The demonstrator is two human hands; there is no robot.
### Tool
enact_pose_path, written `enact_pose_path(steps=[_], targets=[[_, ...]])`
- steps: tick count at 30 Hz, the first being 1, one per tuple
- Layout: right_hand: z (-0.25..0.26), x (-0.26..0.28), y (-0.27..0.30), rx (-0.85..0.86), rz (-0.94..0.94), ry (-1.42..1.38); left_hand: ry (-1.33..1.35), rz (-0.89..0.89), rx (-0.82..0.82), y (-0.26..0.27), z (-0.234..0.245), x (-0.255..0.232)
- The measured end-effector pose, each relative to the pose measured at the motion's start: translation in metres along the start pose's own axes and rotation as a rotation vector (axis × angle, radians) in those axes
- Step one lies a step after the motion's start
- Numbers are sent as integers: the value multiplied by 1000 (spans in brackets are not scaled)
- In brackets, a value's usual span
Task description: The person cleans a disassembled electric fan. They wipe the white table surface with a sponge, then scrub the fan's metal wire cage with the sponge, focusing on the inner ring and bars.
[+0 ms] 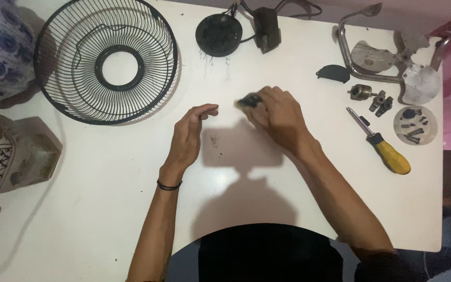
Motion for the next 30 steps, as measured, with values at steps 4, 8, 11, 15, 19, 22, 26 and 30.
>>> enact_pose_path(steps=[4,8,11,15,19,22,26,30], targets=[[-8,16,-3,-71,150,74,-54,-14,7,-2,-2,-3],[-27,28,8,124,160,-154,-53,-20,16,-1,-3,-4],[-24,23,12,256,119,-182,-52,-18,21,0,-4,-4],[6,-5,9,163,-309,-8,-34,-9,33,1,-4,-7],[42,-18,23,-30,-255,205,-42,-3,61,3,-8,-8],[43,-16,42,-24,-250,213,-39,-18,92,3,-14,-9],[26,-9,60,141,-335,-98,-59,-3,119,3,-23,-7],[20,-16,50,102,-501,-53,-80,-35,132,6,-23,-7]])
Point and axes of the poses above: each hand's wrist, its own y-axis away from the middle knuckle, its own z-axis out of the back of the hand, x = y × z, the point moved 3 cm from there along -y, towards the middle knuckle, and after that the axes turned 3 degrees about -z, right-handed, at the moved point
